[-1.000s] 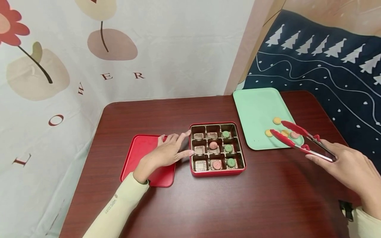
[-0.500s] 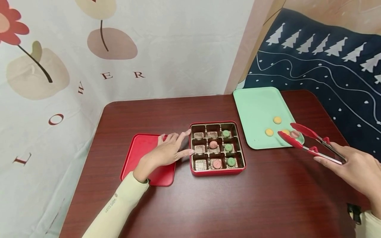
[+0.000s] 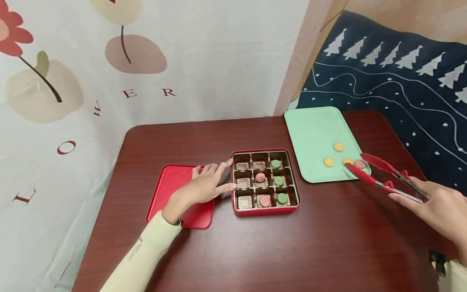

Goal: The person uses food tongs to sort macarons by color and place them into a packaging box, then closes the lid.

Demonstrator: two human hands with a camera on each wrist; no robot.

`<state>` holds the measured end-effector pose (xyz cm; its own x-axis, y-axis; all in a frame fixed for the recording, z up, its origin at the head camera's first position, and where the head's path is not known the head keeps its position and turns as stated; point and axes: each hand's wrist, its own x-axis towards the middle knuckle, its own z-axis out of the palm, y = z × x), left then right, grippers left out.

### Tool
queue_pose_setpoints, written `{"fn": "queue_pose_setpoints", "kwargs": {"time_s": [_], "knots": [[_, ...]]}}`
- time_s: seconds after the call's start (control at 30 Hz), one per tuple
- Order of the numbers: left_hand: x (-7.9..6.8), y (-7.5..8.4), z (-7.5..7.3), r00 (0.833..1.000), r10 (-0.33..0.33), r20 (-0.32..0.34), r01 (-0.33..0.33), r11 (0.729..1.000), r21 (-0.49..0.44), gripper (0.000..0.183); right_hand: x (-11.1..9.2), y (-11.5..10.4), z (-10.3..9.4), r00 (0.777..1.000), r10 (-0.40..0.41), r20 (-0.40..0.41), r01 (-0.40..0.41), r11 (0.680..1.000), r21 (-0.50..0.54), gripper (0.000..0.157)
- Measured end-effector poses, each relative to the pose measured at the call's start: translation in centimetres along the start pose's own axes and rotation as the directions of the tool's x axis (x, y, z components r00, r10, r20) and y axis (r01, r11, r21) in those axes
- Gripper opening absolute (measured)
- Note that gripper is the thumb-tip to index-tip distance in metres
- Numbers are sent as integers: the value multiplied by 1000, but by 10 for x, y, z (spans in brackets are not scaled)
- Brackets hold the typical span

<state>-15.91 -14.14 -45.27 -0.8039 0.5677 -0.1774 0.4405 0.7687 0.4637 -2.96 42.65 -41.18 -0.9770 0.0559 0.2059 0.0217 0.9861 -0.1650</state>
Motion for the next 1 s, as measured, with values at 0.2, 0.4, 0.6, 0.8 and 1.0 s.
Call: {"fn": "queue_pose_setpoints", "kwargs": {"time_s": [0.2,0.4,0.6,0.8,1.0], "knots": [[2,-1,1,1000,8,-6,-8,1000,-4,85,1,2,-5,998,33,58,-32,999,-16,94],[3,-2,3,1000,24,-17,-25,1000,-7,84,1,2,-9,992,52,115,-47,998,-47,88],[2,-6,3,1000,11,-24,-12,1000,-24,84,7,0,-12,982,89,165,-79,994,-69,88],[2,-6,3,999,20,-26,-21,999,-30,83,10,-1,-14,979,91,181,-76,993,-90,88],[4,-7,5,1000,16,-15,-16,999,-45,84,9,1,-15,977,92,193,-75,993,-94,85]]}}
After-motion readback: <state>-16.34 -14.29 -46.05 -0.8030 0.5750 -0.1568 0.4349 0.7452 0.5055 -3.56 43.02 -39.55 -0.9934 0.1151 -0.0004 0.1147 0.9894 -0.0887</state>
